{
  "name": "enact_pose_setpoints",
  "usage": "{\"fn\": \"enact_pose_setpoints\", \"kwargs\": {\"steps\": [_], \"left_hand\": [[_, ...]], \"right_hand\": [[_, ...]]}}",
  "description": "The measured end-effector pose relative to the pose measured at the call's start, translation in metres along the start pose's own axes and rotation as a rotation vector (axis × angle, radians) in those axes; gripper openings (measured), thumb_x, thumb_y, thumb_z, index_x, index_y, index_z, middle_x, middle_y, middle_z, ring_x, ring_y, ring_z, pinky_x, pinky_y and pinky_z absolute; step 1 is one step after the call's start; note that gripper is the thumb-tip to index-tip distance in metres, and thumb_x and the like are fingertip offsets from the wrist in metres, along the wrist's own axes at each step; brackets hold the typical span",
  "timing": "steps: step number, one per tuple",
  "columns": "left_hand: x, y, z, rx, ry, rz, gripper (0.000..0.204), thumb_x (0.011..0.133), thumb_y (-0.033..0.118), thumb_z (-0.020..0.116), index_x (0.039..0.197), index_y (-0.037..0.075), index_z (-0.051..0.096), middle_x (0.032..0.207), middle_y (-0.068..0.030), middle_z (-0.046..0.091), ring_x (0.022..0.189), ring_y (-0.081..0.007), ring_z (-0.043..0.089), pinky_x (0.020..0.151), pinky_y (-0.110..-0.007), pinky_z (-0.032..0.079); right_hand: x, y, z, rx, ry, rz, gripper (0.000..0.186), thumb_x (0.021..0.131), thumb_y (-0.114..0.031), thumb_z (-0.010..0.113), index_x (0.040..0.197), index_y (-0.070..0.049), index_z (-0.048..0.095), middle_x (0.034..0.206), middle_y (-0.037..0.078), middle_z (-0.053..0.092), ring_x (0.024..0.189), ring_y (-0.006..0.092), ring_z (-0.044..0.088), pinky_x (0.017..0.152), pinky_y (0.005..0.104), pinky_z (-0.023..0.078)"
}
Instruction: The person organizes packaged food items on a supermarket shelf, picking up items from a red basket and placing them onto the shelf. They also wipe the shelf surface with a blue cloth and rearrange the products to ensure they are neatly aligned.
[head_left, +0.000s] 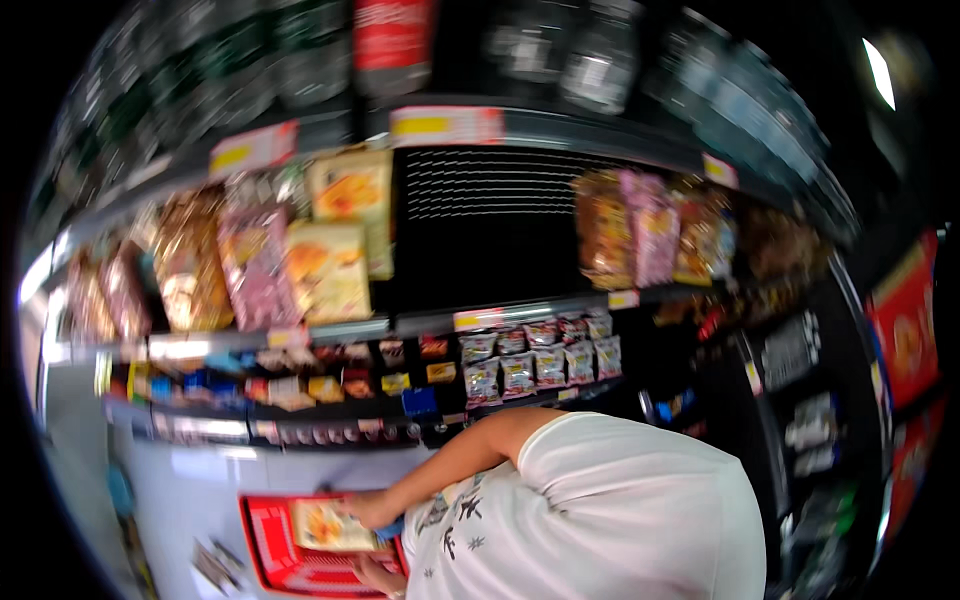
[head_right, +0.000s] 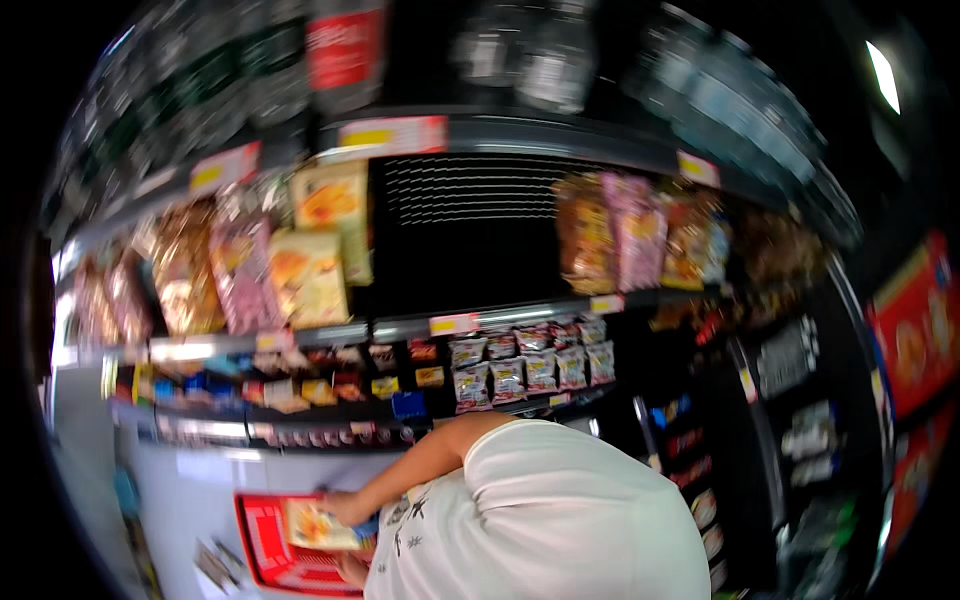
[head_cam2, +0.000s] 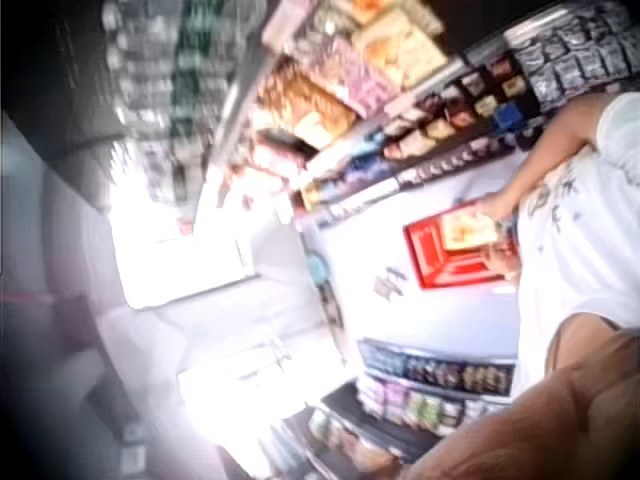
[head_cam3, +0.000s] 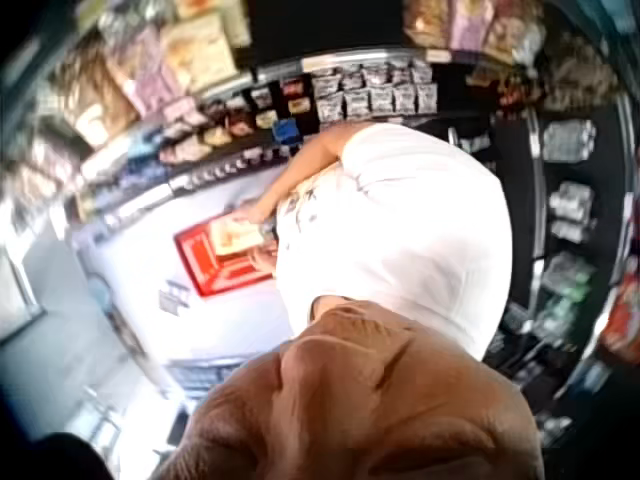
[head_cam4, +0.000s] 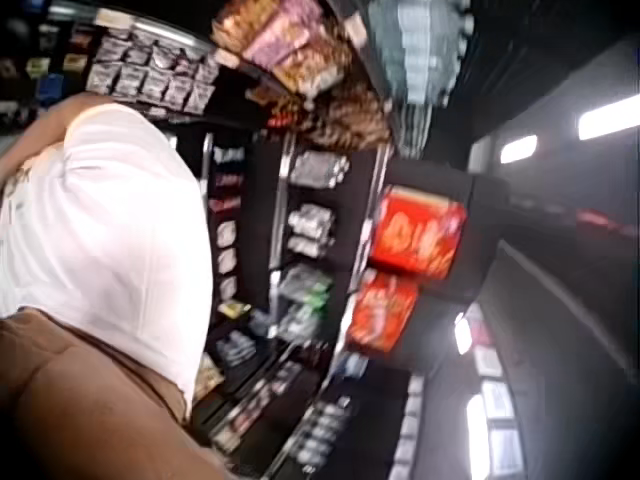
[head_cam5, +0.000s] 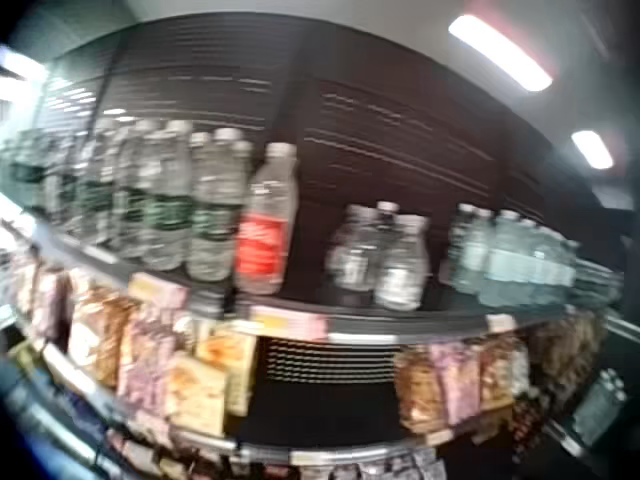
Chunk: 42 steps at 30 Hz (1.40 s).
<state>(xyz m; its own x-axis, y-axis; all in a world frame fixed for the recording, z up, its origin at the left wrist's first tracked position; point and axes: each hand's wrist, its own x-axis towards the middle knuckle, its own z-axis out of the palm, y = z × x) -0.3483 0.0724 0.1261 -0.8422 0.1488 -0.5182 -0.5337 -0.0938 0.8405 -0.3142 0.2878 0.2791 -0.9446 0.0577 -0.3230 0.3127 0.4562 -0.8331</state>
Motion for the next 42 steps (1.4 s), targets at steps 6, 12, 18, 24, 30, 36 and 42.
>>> {"fn": "enact_pose_setpoints", "kwargs": {"steps": [6, 12, 18, 24, 30, 36, 42], "left_hand": [[0.046, -0.017, 0.043, 0.330, -0.440, -0.075, 0.044, 0.087, 0.010, 0.056, 0.129, -0.004, 0.051, 0.126, -0.0164, 0.058, 0.110, -0.0254, 0.059, 0.091, -0.039, 0.051], [0.003, 0.041, 0.162, 0.541, -0.790, 0.008, 0.030, 0.087, 0.009, 0.057, 0.115, -0.002, 0.059, 0.107, -0.0125, 0.065, 0.097, -0.0210, 0.063, 0.082, -0.031, 0.051], [-0.041, 0.048, 0.223, 0.451, -0.947, 0.075, 0.025, 0.090, 0.006, 0.058, 0.113, -0.003, 0.060, 0.106, -0.0117, 0.067, 0.093, -0.0207, 0.065, 0.079, -0.031, 0.052], [-0.081, 0.063, 0.269, 0.564, -1.123, 0.106, 0.023, 0.091, 0.005, 0.058, 0.113, 0.002, 0.063, 0.104, -0.0077, 0.070, 0.095, -0.0150, 0.066, 0.077, -0.024, 0.049], [-0.118, 0.088, 0.332, 0.358, -1.225, 0.133, 0.022, 0.092, -0.003, 0.058, 0.114, -0.002, 0.059, 0.104, -0.0100, 0.069, 0.097, -0.0183, 0.066, 0.086, -0.027, 0.051], [-0.152, 0.115, 0.398, 0.387, -1.183, 0.396, 0.032, 0.090, -0.008, 0.058, 0.121, -0.001, 0.055, 0.110, -0.0078, 0.065, 0.099, -0.0139, 0.063, 0.086, -0.026, 0.051], [-0.103, 0.117, 0.445, 0.450, -0.899, 0.810, 0.055, 0.087, -0.006, 0.060, 0.139, 0.007, 0.046, 0.126, -0.0105, 0.053, 0.112, -0.0162, 0.052, 0.087, -0.025, 0.045]], "right_hand": [[-0.020, 0.067, -0.011, 0.085, 0.285, -0.029, 0.036, 0.075, -0.007, 0.066, 0.110, -0.005, 0.063, 0.103, 0.019, 0.068, 0.100, 0.0348, 0.065, 0.085, 0.0430, 0.051], [-0.048, 0.116, -0.038, 0.233, 0.495, -0.009, 0.038, 0.076, -0.003, 0.067, 0.113, -0.002, 0.061, 0.098, 0.015, 0.068, 0.093, 0.0286, 0.066, 0.080, 0.0380, 0.053], [-0.111, 0.126, -0.068, 0.502, 0.615, -0.033, 0.036, 0.080, 0.004, 0.060, 0.115, 0.001, 0.059, 0.106, 0.015, 0.067, 0.098, 0.0227, 0.067, 0.083, 0.0343, 0.055], [-0.154, 0.143, -0.088, 0.959, 0.696, -0.086, 0.043, 0.075, 0.014, 0.050, 0.115, 0.003, 0.062, 0.112, 0.013, 0.067, 0.096, 0.0222, 0.068, 0.084, 0.0320, 0.054], [-0.196, 0.122, -0.139, 0.831, 0.705, -0.155, 0.043, 0.080, 0.010, 0.051, 0.121, 0.002, 0.058, 0.111, 0.012, 0.066, 0.108, 0.0193, 0.063, 0.096, 0.0305, 0.049], [-0.225, 0.110, -0.203, 0.728, 0.866, -0.160, 0.041, 0.087, 0.006, 0.049, 0.127, 0.001, 0.055, 0.125, 0.012, 0.061, 0.112, 0.0205, 0.062, 0.100, 0.0312, 0.046], [-0.225, 0.118, -0.255, 0.953, 0.902, -0.236, 0.052, 0.086, 0.009, 0.048, 0.137, -0.003, 0.047, 0.134, 0.014, 0.056, 0.120, 0.0245, 0.059, 0.101, 0.0338, 0.045]]}}
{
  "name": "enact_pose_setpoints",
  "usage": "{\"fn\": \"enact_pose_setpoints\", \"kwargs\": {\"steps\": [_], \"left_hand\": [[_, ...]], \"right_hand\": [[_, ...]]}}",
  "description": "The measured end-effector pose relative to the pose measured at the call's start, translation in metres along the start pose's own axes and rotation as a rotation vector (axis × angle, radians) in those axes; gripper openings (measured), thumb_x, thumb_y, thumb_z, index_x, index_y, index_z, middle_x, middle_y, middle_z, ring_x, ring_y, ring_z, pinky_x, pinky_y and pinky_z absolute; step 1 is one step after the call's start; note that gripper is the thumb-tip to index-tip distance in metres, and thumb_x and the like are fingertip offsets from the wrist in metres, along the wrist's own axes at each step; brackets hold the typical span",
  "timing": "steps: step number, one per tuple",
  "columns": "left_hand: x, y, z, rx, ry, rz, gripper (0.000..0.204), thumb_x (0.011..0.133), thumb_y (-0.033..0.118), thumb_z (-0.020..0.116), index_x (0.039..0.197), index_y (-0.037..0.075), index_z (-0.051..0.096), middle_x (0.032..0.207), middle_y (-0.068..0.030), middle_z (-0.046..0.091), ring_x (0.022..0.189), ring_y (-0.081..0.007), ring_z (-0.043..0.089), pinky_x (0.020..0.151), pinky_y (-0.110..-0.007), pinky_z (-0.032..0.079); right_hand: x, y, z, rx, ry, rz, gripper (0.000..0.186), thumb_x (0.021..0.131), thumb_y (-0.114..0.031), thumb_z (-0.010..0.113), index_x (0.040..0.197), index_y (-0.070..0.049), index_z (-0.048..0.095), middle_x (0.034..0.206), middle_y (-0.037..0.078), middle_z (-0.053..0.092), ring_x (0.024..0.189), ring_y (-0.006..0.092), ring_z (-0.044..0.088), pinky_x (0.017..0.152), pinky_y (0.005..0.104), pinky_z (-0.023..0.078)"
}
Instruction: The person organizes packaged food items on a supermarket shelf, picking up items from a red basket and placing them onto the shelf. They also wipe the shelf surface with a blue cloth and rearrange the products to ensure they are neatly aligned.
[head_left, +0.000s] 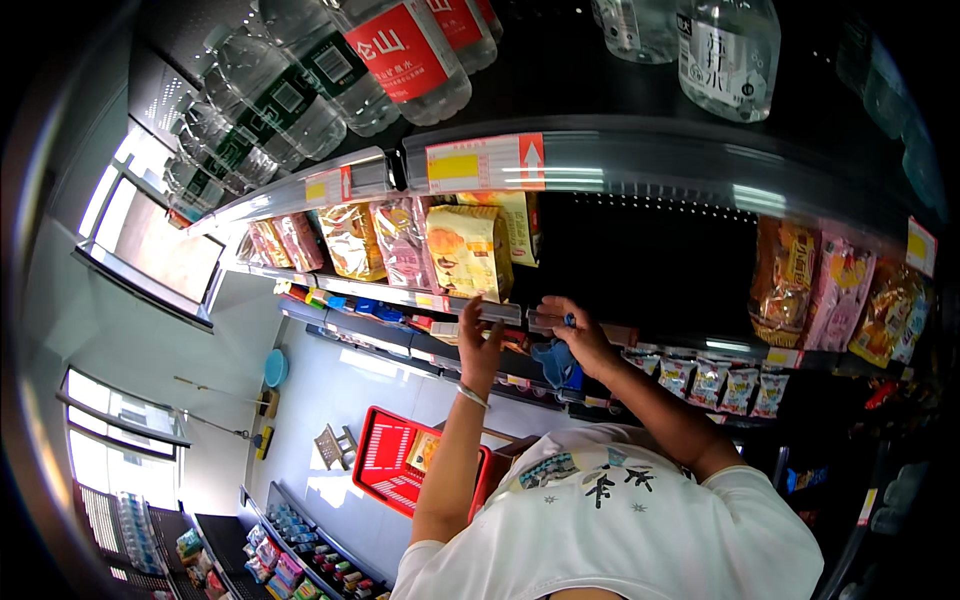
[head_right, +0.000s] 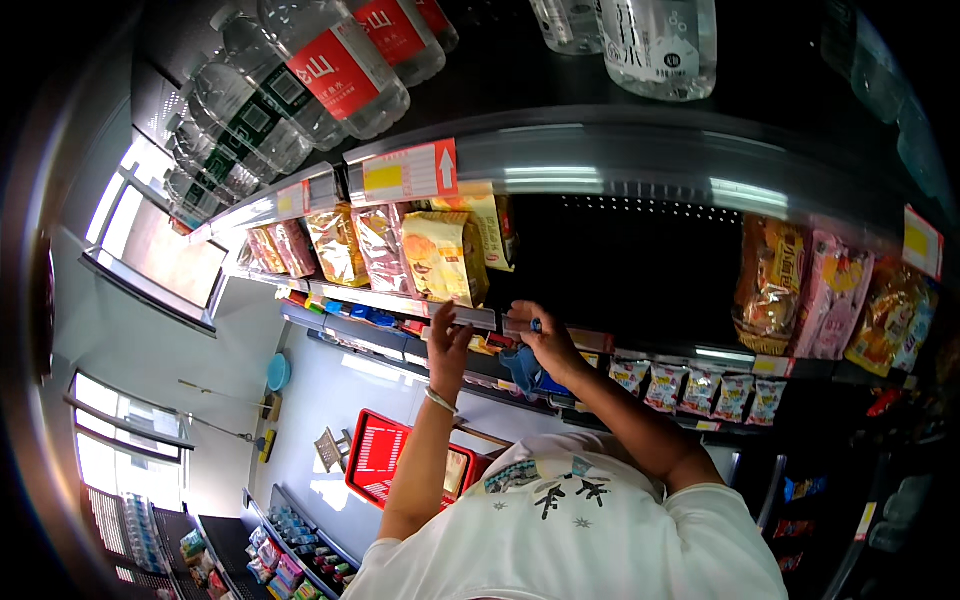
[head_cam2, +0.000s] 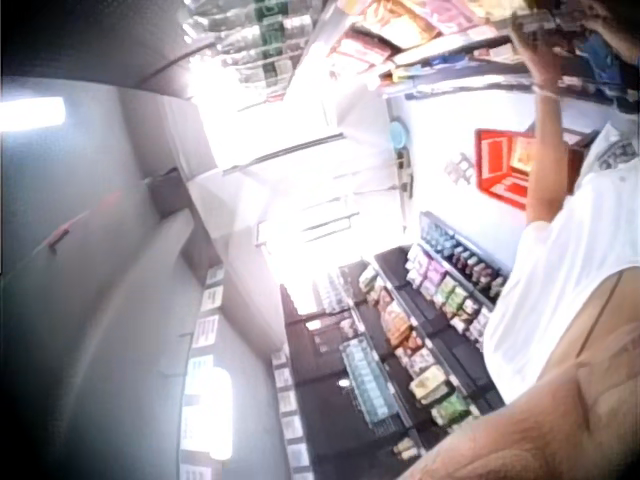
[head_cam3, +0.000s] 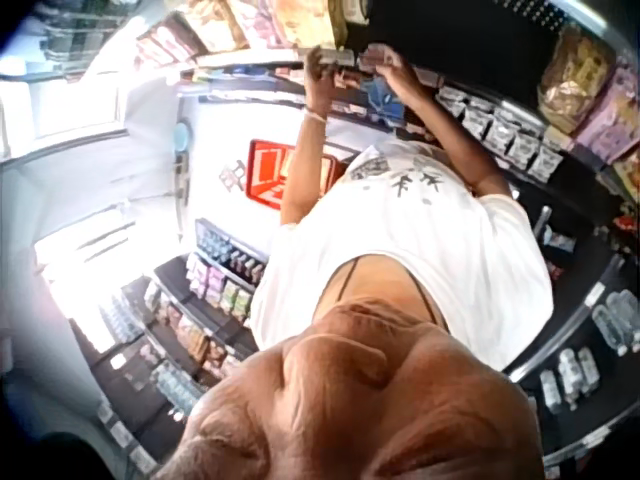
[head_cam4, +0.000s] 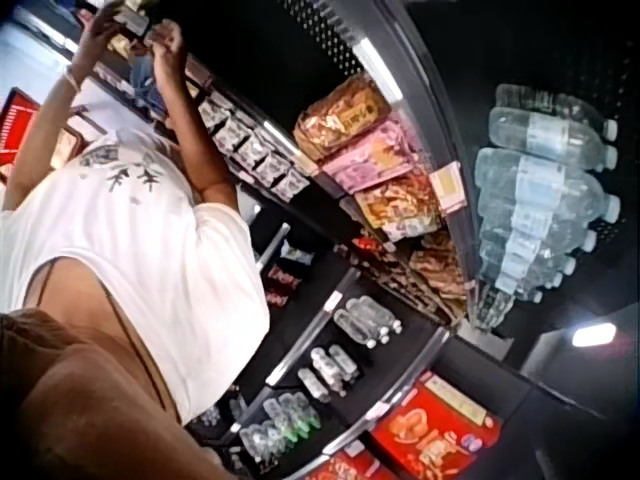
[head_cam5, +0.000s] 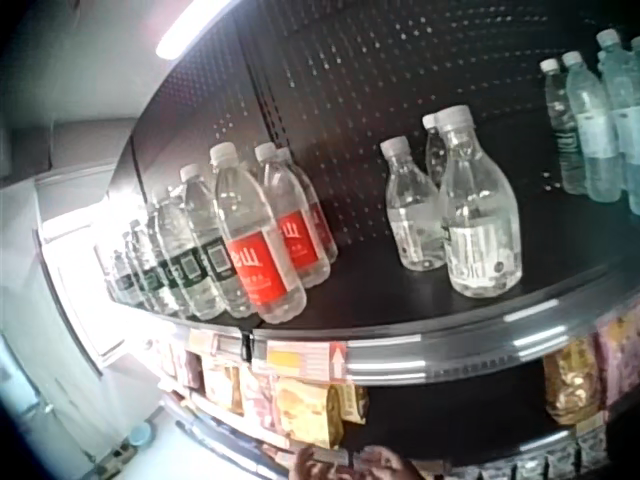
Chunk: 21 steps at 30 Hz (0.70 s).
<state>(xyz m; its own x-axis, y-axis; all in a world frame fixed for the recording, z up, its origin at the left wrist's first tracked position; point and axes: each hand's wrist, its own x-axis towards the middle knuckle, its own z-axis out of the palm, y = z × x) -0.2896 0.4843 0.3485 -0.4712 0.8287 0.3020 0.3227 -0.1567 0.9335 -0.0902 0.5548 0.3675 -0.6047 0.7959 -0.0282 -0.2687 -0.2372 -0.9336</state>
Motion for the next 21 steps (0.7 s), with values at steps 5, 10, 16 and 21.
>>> {"fn": "enact_pose_setpoints", "kwargs": {"steps": [5, 10, 16, 21], "left_hand": [[0.060, -0.002, -0.024, 0.037, 0.119, -0.017, 0.073, 0.082, -0.006, 0.066, 0.147, 0.004, 0.033, 0.140, -0.0137, 0.045, 0.129, -0.0238, 0.045, 0.106, -0.037, 0.037], [0.104, -0.009, -0.028, -0.089, 0.127, 0.013, 0.074, 0.081, -0.008, 0.064, 0.147, -0.002, 0.031, 0.134, -0.0137, 0.050, 0.120, -0.0216, 0.052, 0.099, -0.031, 0.044], [0.112, -0.036, -0.032, 0.088, 0.150, 0.134, 0.070, 0.073, 0.002, 0.071, 0.137, 0.001, 0.044, 0.117, -0.0141, 0.056, 0.106, -0.0256, 0.057, 0.093, -0.036, 0.047], [0.108, -0.006, -0.024, 0.076, 0.105, 0.042, 0.071, 0.075, -0.002, 0.069, 0.140, -0.003, 0.041, 0.124, -0.0109, 0.052, 0.118, -0.0231, 0.051, 0.101, -0.033, 0.042]], "right_hand": [[0.033, -0.006, 0.005, -0.002, 0.009, -0.092, 0.061, 0.086, 0.012, 0.047, 0.144, -0.004, 0.040, 0.144, 0.017, 0.047, 0.132, 0.0267, 0.049, 0.107, 0.0383, 0.040], [0.072, 0.010, 0.018, -0.104, -0.011, -0.156, 0.068, 0.084, 0.012, 0.048, 0.148, -0.003, 0.034, 0.152, 0.020, 0.037, 0.139, 0.0310, 0.041, 0.111, 0.0380, 0.035], [0.084, 0.008, 0.042, -0.061, -0.006, -0.041, 0.070, 0.082, 0.013, 0.048, 0.149, -0.001, 0.033, 0.152, 0.018, 0.038, 0.141, 0.0311, 0.039, 0.111, 0.0364, 0.035], [0.083, 0.023, 0.038, 0.134, -0.047, -0.061, 0.069, 0.081, 0.012, 0.048, 0.148, 0.003, 0.032, 0.149, 0.017, 0.042, 0.139, 0.0275, 0.042, 0.110, 0.0339, 0.035]]}}
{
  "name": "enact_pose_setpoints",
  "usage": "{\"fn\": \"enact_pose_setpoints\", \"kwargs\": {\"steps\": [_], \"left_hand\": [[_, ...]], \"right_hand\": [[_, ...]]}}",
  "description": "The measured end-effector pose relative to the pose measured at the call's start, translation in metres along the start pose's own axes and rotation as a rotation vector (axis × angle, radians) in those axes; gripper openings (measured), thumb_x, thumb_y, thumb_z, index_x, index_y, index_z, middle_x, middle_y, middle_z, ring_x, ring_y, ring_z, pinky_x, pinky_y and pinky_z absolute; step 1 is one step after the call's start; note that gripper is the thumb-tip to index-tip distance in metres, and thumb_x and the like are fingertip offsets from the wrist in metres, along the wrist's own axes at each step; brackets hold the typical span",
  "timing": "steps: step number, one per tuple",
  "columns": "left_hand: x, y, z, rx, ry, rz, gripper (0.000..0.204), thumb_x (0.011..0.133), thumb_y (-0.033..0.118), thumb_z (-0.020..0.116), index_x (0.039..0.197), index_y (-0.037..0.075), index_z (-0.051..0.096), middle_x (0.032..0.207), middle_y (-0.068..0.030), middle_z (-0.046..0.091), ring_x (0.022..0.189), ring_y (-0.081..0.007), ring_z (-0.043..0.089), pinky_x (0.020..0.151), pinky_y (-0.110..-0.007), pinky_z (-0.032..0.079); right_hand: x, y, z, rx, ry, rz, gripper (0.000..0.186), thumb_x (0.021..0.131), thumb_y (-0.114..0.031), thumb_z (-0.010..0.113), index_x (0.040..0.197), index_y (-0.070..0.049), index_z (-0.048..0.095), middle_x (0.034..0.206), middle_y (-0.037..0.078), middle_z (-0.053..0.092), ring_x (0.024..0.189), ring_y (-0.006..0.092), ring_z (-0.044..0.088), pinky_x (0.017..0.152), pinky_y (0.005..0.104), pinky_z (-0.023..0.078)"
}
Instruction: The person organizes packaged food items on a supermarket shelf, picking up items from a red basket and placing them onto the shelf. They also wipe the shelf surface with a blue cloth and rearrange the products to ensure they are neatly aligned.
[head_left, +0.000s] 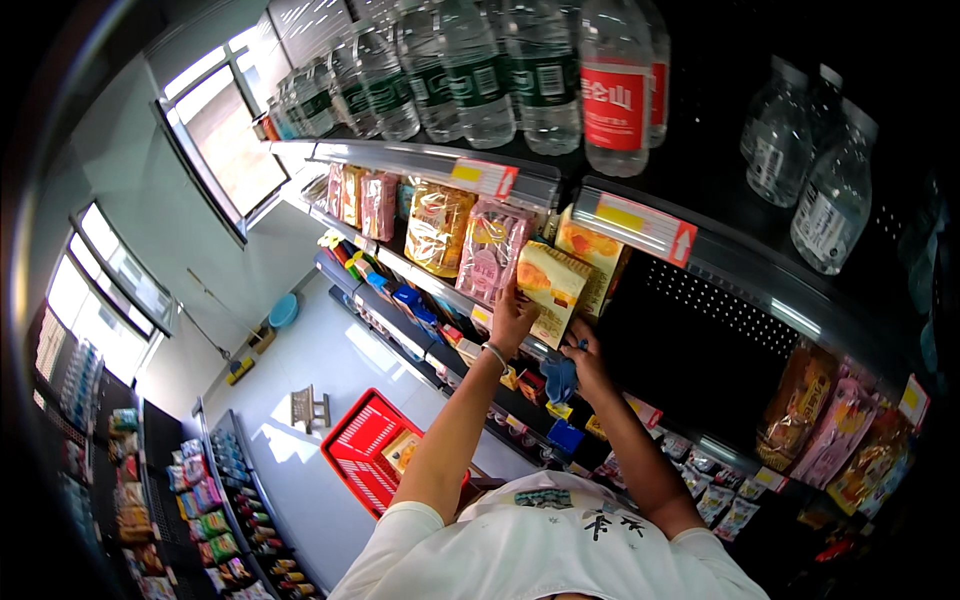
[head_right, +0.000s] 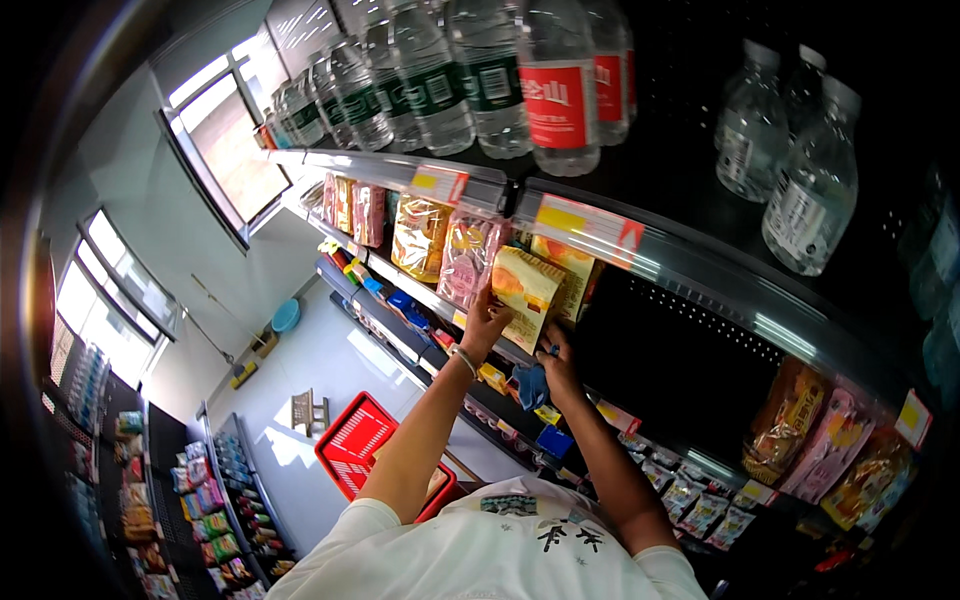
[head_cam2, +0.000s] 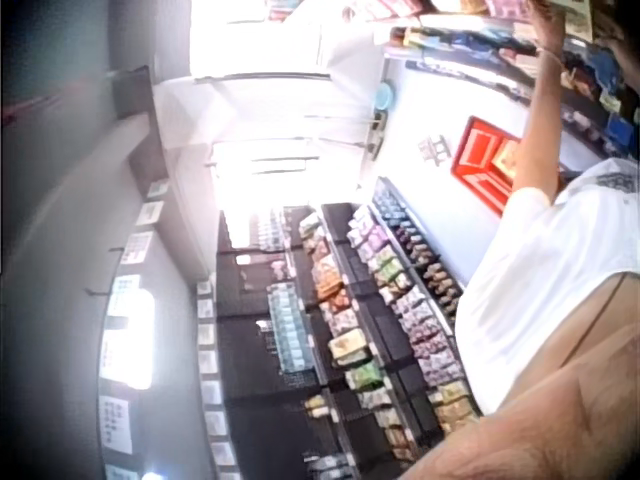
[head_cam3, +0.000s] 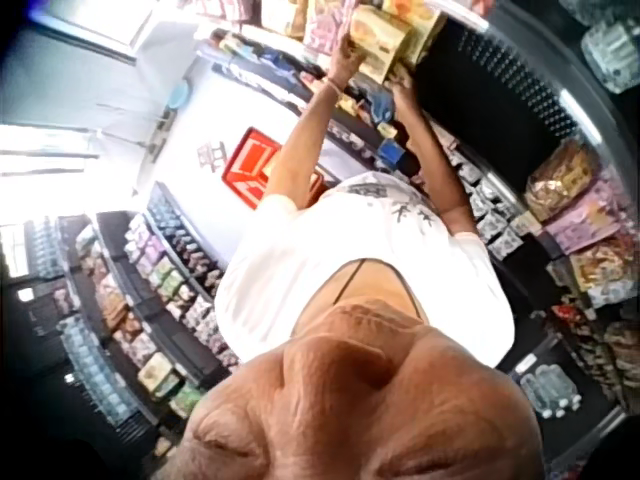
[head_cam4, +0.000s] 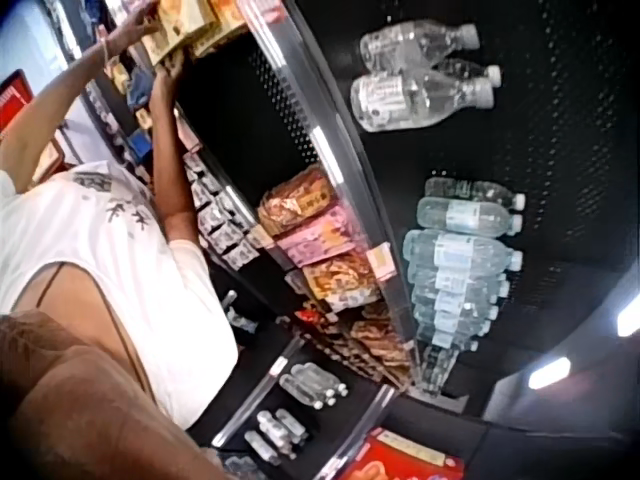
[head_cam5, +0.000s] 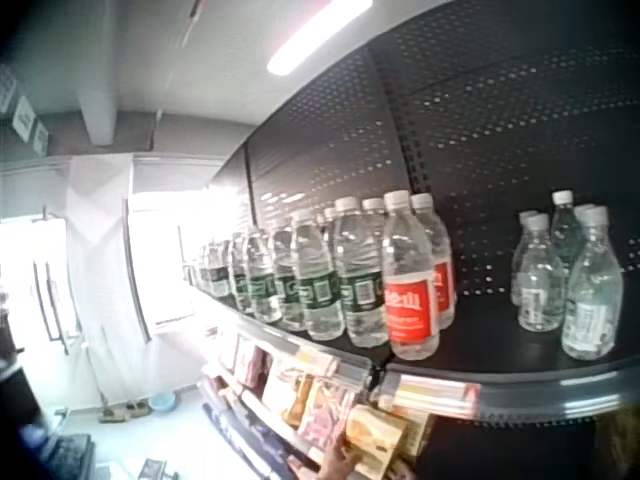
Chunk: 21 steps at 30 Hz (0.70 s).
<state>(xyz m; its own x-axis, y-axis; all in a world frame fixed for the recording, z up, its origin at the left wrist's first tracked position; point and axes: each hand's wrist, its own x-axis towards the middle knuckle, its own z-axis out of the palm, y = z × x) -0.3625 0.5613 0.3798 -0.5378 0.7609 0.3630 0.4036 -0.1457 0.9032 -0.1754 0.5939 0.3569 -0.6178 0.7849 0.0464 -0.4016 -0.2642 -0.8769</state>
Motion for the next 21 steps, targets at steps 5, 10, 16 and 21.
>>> {"fn": "enact_pose_setpoints", "kwargs": {"steps": [5, 10, 16, 21], "left_hand": [[-0.007, 0.007, -0.005, 0.055, 0.081, 0.117, 0.056, 0.069, 0.007, 0.072, 0.123, -0.002, 0.058, 0.118, -0.0222, 0.054, 0.111, -0.0361, 0.056, 0.095, -0.039, 0.046], [-0.035, 0.046, 0.011, 0.224, 0.030, 0.212, 0.062, 0.074, 0.002, 0.070, 0.131, 0.003, 0.047, 0.123, -0.0198, 0.056, 0.118, -0.0385, 0.054, 0.101, -0.043, 0.045], [-0.089, 0.087, -0.019, 0.105, 0.081, 0.290, 0.065, 0.072, -0.001, 0.069, 0.133, 0.004, 0.046, 0.126, -0.0188, 0.055, 0.121, -0.0385, 0.052, 0.103, -0.041, 0.043], [-0.147, 0.076, -0.055, 0.105, 0.248, 0.241, 0.071, 0.075, -0.004, 0.066, 0.141, 0.005, 0.041, 0.129, -0.0185, 0.053, 0.123, -0.0342, 0.052, 0.105, -0.037, 0.040]], "right_hand": [[-0.017, -0.011, 0.012, -0.035, 0.010, 0.045, 0.064, 0.082, 0.010, 0.052, 0.143, 0.001, 0.039, 0.138, 0.013, 0.049, 0.130, 0.0235, 0.048, 0.105, 0.0328, 0.040], [-0.036, -0.019, 0.004, 0.006, 0.115, 0.070, 0.052, 0.085, 0.009, 0.052, 0.135, -0.002, 0.045, 0.126, 0.012, 0.054, 0.118, 0.0230, 0.056, 0.097, 0.0329, 0.048], [-0.071, -0.021, 0.027, -0.180, 0.218, 0.022, 0.034, 0.091, -0.003, 0.064, 0.122, 0.004, 0.055, 0.115, 0.010, 0.061, 0.103, 0.0170, 0.060, 0.093, 0.0294, 0.048], [-0.097, 0.002, 0.053, -0.390, 0.082, -0.103, 0.034, 0.093, -0.007, 0.064, 0.124, 0.003, 0.055, 0.119, 0.011, 0.060, 0.109, 0.0193, 0.057, 0.096, 0.0314, 0.043]]}}
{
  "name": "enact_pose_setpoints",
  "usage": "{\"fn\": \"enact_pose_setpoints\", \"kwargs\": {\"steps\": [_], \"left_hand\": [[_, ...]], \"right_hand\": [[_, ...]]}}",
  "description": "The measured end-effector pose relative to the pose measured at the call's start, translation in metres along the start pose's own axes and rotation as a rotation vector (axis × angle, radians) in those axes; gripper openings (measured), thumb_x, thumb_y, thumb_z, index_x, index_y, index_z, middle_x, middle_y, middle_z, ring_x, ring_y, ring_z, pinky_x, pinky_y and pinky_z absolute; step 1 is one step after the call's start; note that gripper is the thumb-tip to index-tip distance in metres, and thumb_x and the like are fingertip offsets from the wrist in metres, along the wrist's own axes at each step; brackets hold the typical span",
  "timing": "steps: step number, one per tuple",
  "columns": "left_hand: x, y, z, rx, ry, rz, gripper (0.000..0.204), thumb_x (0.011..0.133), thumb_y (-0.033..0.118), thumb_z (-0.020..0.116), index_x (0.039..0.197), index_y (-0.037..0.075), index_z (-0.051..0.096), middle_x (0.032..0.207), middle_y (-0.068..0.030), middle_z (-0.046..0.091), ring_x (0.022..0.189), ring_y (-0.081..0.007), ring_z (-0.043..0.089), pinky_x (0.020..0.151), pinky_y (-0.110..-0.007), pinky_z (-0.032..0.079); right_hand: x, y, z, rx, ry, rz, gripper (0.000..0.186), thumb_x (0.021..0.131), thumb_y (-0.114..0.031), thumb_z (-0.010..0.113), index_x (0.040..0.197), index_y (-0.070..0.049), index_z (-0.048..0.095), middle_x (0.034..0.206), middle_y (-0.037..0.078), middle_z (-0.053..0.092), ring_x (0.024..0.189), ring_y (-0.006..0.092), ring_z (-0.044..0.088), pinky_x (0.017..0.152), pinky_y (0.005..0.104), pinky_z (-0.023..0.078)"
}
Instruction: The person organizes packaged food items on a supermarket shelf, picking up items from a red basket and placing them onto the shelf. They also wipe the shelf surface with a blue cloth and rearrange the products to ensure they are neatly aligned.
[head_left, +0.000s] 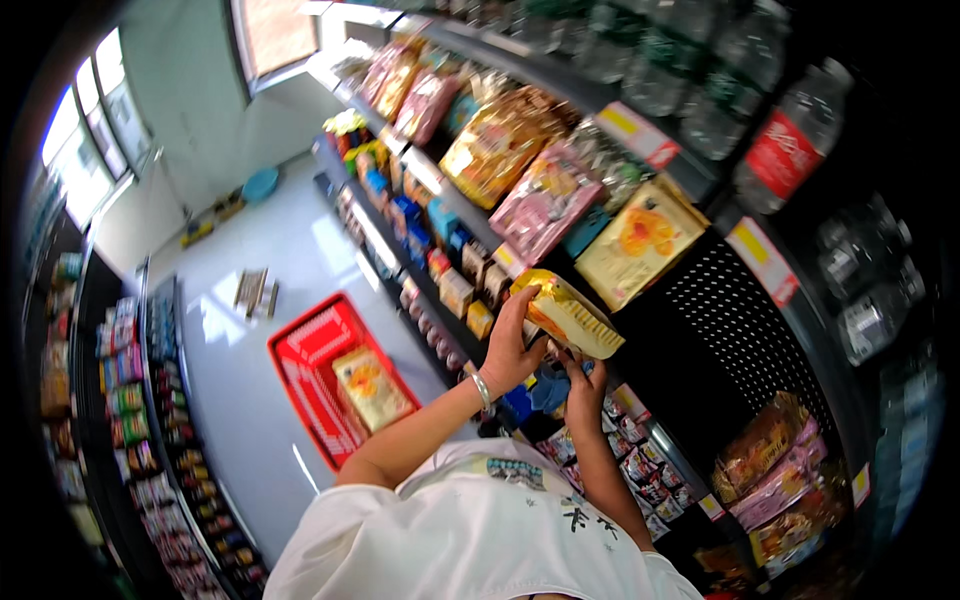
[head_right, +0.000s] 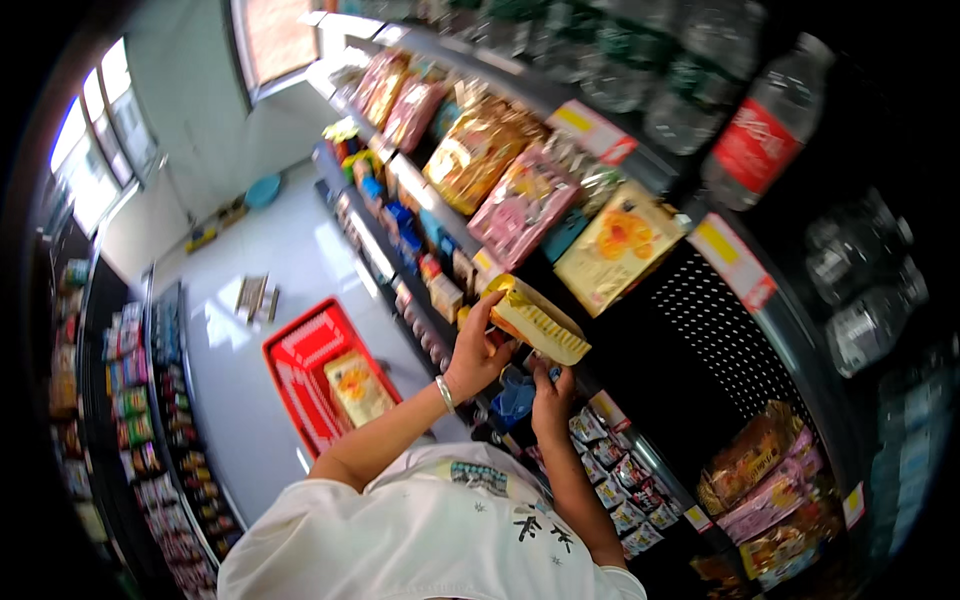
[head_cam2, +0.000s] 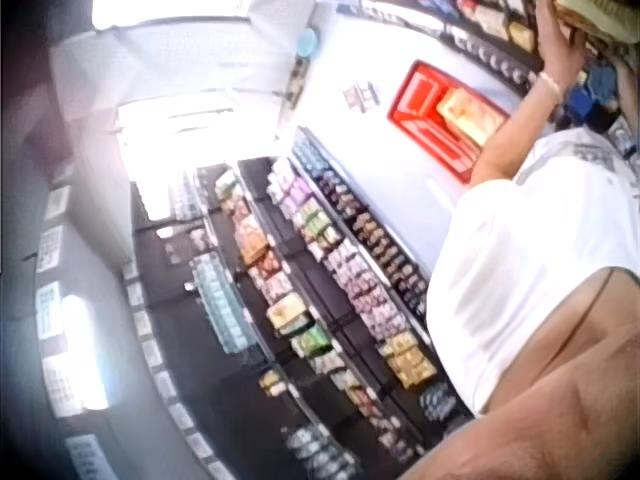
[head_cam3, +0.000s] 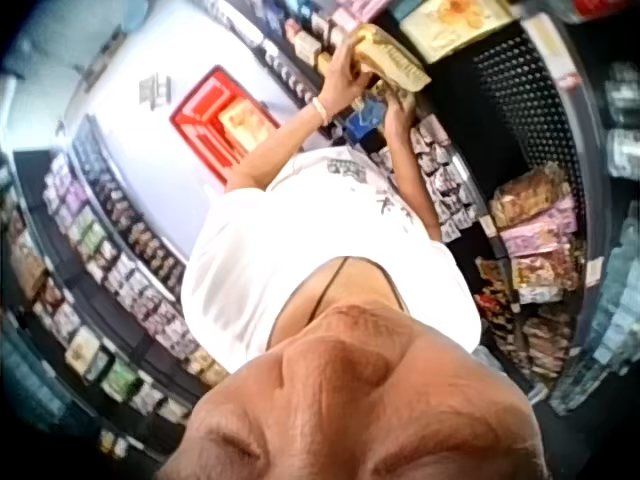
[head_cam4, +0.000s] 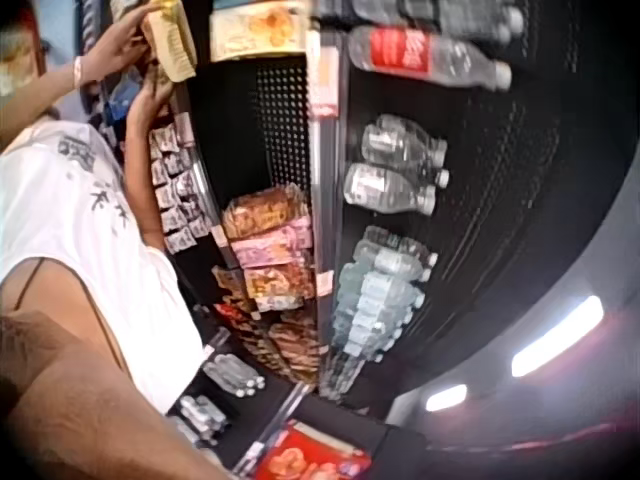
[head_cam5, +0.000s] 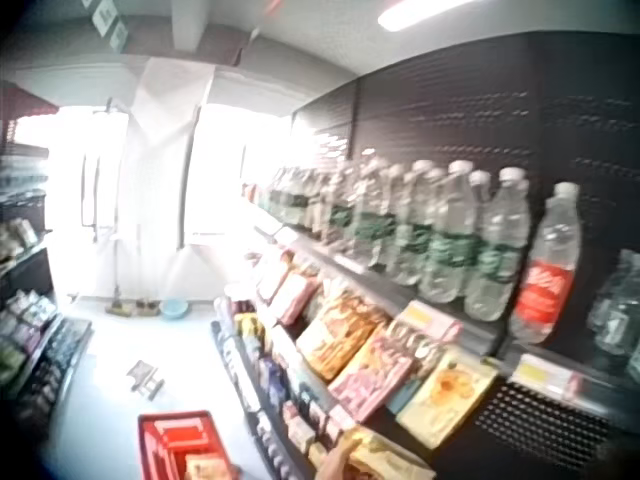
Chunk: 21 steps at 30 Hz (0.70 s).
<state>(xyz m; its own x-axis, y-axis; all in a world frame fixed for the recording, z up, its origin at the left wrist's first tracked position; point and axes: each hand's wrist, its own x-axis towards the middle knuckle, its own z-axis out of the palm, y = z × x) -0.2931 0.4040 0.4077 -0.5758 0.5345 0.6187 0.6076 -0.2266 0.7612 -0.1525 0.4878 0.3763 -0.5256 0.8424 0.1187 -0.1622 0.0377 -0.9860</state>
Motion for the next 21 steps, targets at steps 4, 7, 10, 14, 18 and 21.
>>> {"fn": "enact_pose_setpoints", "kwargs": {"steps": [4, 7, 10, 14, 18, 21], "left_hand": [[-0.050, -0.008, -0.041, -0.023, 0.095, -0.203, 0.070, 0.077, -0.002, 0.067, 0.141, 0.002, 0.039, 0.127, -0.0197, 0.053, 0.123, -0.0316, 0.053, 0.106, -0.036, 0.039], [-0.101, -0.016, -0.091, 0.024, 0.235, -0.374, 0.072, 0.076, 0.002, 0.069, 0.141, -0.001, 0.037, 0.130, -0.0198, 0.052, 0.126, -0.0303, 0.050, 0.108, -0.038, 0.038], [-0.152, -0.039, -0.121, 0.122, 0.290, -0.512, 0.070, 0.077, 0.000, 0.067, 0.140, -0.002, 0.035, 0.125, -0.0176, 0.053, 0.125, -0.0266, 0.049, 0.107, -0.036, 0.038], [-0.207, -0.057, -0.144, -0.198, 0.509, -0.751, 0.070, 0.080, -0.005, 0.062, 0.142, -0.002, 0.030, 0.129, -0.0147, 0.052, 0.122, -0.0224, 0.053, 0.103, -0.032, 0.043], [-0.225, -0.069, -0.167, -0.349, 0.731, -0.826, 0.073, 0.078, -0.006, 0.062, 0.144, -0.003, 0.031, 0.132, -0.0147, 0.052, 0.121, -0.0219, 0.053, 0.104, -0.033, 0.043], [-0.246, -0.105, -0.187, -0.307, 0.774, -0.880, 0.066, 0.081, -0.005, 0.061, 0.141, -0.004, 0.034, 0.132, -0.0157, 0.052, 0.121, -0.0238, 0.054, 0.103, -0.034, 0.044]], "right_hand": [[-0.029, 0.016, 0.022, -0.140, -0.159, 0.047, 0.035, 0.093, -0.003, 0.061, 0.126, 0.004, 0.052, 0.122, 0.011, 0.059, 0.114, 0.0190, 0.056, 0.099, 0.0309, 0.042], [-0.046, 0.032, 0.062, -0.258, -0.445, 0.060, 0.039, 0.092, 0.000, 0.058, 0.130, 0.003, 0.050, 0.124, 0.013, 0.058, 0.113, 0.0192, 0.057, 0.100, 0.0328, 0.045], [-0.057, 0.060, 0.090, -0.224, -0.635, 0.188, 0.050, 0.088, 0.007, 0.051, 0.137, 0.001, 0.043, 0.127, 0.013, 0.056, 0.121, 0.0204, 0.053, 0.104, 0.0352, 0.043], [-0.064, 0.078, 0.140, -0.354, -0.865, 0.205, 0.058, 0.084, 0.005, 0.051, 0.142, 0.002, 0.040, 0.130, 0.013, 0.055, 0.124, 0.0218, 0.051, 0.104, 0.0313, 0.039], [-0.066, 0.110, 0.184, -0.402, -1.011, 0.251, 0.063, 0.082, 0.004, 0.051, 0.144, 0.002, 0.037, 0.136, 0.017, 0.053, 0.128, 0.0250, 0.050, 0.107, 0.0326, 0.038], [-0.062, 0.157, 0.202, -0.408, -0.962, 0.192, 0.065, 0.084, 0.006, 0.049, 0.147, 0.001, 0.034, 0.145, 0.021, 0.046, 0.132, 0.0297, 0.048, 0.108, 0.0353, 0.039]]}}
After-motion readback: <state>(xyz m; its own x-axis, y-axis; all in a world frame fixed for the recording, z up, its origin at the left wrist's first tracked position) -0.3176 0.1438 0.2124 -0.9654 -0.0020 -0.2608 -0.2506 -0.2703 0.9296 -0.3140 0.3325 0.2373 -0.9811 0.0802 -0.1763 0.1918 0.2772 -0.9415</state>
